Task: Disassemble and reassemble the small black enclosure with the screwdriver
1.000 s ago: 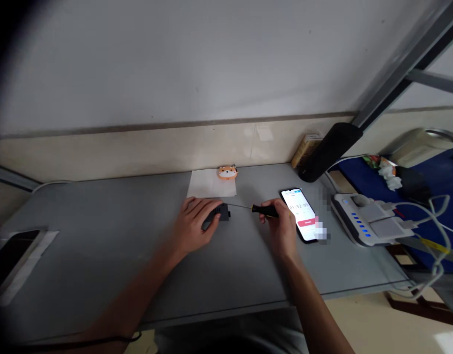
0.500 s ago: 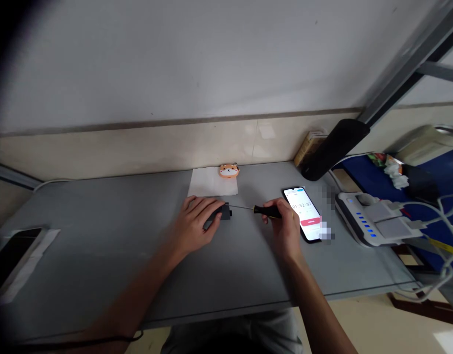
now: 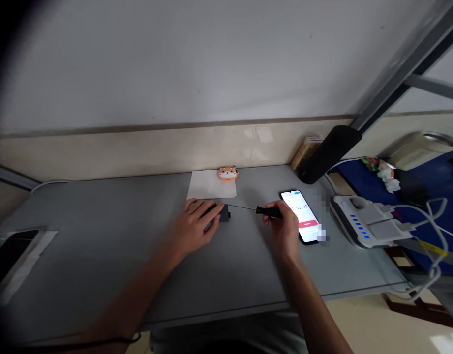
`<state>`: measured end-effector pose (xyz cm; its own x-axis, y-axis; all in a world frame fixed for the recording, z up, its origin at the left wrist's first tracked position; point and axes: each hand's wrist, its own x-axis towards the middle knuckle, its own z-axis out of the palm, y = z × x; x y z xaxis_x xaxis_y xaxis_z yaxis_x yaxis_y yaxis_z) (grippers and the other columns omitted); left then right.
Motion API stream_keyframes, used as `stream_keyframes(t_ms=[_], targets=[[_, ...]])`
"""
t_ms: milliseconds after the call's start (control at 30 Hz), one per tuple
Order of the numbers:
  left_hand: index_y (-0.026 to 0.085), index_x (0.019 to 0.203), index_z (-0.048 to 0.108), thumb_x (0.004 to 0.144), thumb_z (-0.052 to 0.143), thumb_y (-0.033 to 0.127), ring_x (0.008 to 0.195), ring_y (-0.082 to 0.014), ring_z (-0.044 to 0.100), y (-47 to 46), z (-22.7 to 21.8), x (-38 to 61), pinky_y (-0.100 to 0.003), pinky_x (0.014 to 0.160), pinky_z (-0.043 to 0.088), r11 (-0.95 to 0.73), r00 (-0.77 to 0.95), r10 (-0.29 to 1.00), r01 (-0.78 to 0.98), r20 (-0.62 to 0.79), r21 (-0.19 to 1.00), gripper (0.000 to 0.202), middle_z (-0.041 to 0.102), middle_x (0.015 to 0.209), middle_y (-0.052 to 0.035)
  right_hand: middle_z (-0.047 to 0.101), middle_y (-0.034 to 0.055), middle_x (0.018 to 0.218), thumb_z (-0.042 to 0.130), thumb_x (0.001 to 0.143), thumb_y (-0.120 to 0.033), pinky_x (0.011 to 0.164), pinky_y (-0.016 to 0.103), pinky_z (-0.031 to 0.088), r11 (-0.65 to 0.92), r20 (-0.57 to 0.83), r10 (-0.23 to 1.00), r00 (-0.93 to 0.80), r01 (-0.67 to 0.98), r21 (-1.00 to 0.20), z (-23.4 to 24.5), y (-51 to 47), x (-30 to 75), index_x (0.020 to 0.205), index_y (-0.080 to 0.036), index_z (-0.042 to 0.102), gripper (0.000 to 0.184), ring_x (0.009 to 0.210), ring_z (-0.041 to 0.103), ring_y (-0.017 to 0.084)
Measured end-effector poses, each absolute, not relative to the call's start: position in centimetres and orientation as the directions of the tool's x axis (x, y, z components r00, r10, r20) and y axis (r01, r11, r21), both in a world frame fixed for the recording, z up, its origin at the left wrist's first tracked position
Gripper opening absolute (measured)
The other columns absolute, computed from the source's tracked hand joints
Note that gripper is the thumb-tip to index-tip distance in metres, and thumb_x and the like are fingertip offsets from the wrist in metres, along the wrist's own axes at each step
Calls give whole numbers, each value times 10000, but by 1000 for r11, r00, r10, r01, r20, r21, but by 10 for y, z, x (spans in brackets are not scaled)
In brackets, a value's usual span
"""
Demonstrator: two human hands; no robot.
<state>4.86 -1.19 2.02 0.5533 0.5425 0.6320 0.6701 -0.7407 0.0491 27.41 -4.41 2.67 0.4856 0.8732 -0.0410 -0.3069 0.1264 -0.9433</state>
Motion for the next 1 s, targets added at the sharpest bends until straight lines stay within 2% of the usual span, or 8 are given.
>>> stream_keyframes(t_ms=[233,400,467,567,633,733,867,1000], targets=[[201,1154,687,1015,485,155,853,-196,712,-10,21,47,-360,838,509,-780,553,498,623,668,66,249,768,986,-47,597,0,597,702,695,-452,464,268,396,137,-64,854,516,-343,-929,30,-42,273,651,-210,666,249,512,537,126],[184,1198,671,1017,483,166,892,-216,721,-10,22,45,-377,844,533,-782,550,533,610,643,126,261,773,1021,-59,600,-3,589,709,679,-448,457,256,401,131,-72,848,525,-340,-931,30,-42,273,635,-205,664,250,504,537,120],[199,1248,652,1018,479,179,948,-222,724,-10,25,42,-391,876,541,-783,556,571,589,604,198,288,772,1087,-64,594,-9,570,708,677,-449,455,250,401,128,-71,844,531,-330,-935,30,-42,273,632,-207,665,250,495,534,120],[229,1346,595,989,502,185,1101,-231,699,-10,32,30,-416,980,533,-751,564,658,538,498,382,372,741,1234,-70,611,-9,584,700,680,-455,445,244,389,133,-64,836,546,-313,-940,30,-42,273,636,-205,667,256,484,530,116],[245,1369,577,939,549,175,1173,-233,669,-8,38,18,-413,1033,520,-663,540,744,524,394,534,436,714,1290,-69,617,-7,599,691,683,-449,445,244,382,134,-59,830,555,-300,-945,30,-42,273,636,-205,664,250,485,526,113],[252,1273,631,870,635,201,1110,-225,685,-1,43,0,-384,1012,537,-459,486,852,514,195,725,406,725,1234,-57,608,-11,616,666,705,-435,462,246,384,141,-38,817,575,-264,-954,31,-43,274,633,-208,658,239,490,515,104],[231,1097,677,824,730,337,1007,-226,697,7,42,-8,-370,933,563,-244,417,908,481,25,842,298,738,1107,-49,575,-16,631,609,775,-422,475,247,373,216,88,773,629,-129,-968,28,-46,276,653,-200,654,258,501,509,101],[221,1123,668,867,688,404,1031,-228,707,10,35,-4,-365,918,566,-138,371,928,410,-26,901,315,745,1095,-59,538,-15,569,537,832,-397,460,242,348,237,197,733,651,27,-971,25,-51,277,628,-193,650,309,484,488,108]])
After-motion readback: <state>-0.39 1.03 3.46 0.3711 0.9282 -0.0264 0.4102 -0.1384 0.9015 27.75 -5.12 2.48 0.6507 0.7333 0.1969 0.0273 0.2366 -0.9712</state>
